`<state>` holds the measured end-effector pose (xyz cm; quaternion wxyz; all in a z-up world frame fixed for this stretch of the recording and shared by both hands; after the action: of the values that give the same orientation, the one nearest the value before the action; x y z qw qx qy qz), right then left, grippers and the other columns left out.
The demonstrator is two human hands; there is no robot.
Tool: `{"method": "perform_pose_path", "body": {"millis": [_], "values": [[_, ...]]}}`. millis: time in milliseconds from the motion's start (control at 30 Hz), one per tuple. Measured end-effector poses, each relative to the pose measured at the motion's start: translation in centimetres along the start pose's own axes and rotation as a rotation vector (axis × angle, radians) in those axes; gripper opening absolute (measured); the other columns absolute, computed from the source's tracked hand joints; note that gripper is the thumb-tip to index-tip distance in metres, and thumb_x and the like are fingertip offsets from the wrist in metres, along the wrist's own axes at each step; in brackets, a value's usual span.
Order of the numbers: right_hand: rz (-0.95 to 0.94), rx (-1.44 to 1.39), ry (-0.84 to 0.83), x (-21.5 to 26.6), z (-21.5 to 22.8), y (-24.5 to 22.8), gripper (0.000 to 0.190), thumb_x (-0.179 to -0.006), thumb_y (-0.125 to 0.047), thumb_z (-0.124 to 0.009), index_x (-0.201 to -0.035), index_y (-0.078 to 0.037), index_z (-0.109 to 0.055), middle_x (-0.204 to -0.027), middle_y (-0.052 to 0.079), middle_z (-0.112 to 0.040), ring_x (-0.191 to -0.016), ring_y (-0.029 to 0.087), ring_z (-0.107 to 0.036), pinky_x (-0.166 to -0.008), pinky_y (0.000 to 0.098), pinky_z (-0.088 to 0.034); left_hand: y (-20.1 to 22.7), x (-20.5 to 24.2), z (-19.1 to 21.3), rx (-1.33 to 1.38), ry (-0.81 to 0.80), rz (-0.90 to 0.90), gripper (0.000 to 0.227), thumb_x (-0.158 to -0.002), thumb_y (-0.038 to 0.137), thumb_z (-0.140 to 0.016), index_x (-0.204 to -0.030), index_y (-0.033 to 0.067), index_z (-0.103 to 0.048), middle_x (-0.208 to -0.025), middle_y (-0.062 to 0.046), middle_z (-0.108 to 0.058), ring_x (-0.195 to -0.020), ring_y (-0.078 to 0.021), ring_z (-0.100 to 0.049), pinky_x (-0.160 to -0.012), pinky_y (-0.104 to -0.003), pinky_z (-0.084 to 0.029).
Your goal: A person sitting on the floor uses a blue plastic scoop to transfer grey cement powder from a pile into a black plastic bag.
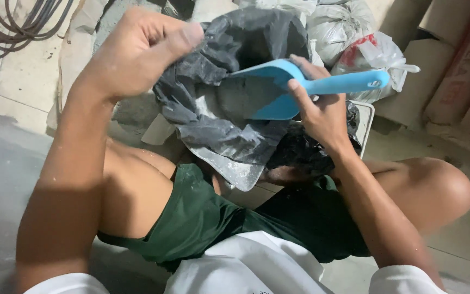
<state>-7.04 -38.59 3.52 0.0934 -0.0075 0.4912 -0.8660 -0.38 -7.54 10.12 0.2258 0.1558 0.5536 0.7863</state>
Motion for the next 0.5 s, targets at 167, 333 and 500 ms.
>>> {"method": "perform_pose_path", "body": {"millis": [167,333,500], "values": [[-0.010,-0.092,0.009,0.0,0.1,-0.2,0.040,-0.107,-0.016,-0.056,-0.142,0.004,-0.057,-0.125,0.017,-0.065,-0.097,0.022,-0.060,-0.083,0.0326,-0.051,-3.6,-1.6,0.2,-0.420,0.266,-0.270,0.039,-0.121,0.027,-0.062,-0.121,-0.0119,-0.064,-0.106,-0.023,-0.069,-0.087,-0.0304,-0.065,-0.077,-0.042,-0.052],[0.141,-0.036,-0.060,0.1,-0.8,-1.4,0.043,-0.102,-0.014,-0.062,-0.141,0.003,-0.058,-0.138,0.023,-0.060,-0.115,0.032,-0.062,-0.097,0.0405,-0.051,-6.5,-4.5,-0.4,-0.508,-0.299,0.413,0.104,-0.083,0.075,-0.058,-0.150,-0.0027,-0.046,-0.145,-0.025,-0.056,-0.123,-0.0367,-0.061,-0.098,-0.048,-0.050],[0.336,0.084,-0.172,0.5,-4.2,2.3,0.050,-0.096,-0.022,-0.077,-0.143,-0.015,-0.061,-0.149,0.022,-0.048,-0.128,0.038,-0.059,-0.106,0.0456,-0.058,-6.9,-4.4,-1.8,-0.572,-0.212,0.288,0.030,-0.094,0.033,-0.071,-0.109,0.0076,-0.076,-0.087,-0.007,-0.071,-0.068,-0.0234,-0.059,-0.066,-0.041,-0.050]]}}
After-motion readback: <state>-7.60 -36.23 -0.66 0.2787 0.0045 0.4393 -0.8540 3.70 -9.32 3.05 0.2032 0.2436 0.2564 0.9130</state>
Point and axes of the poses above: each hand's wrist, its own x-axis away from the middle knuckle, its own z-axis out of the back of the hand, y = z × x, the point moved 1 cm from there along -x, towards the middle knuckle
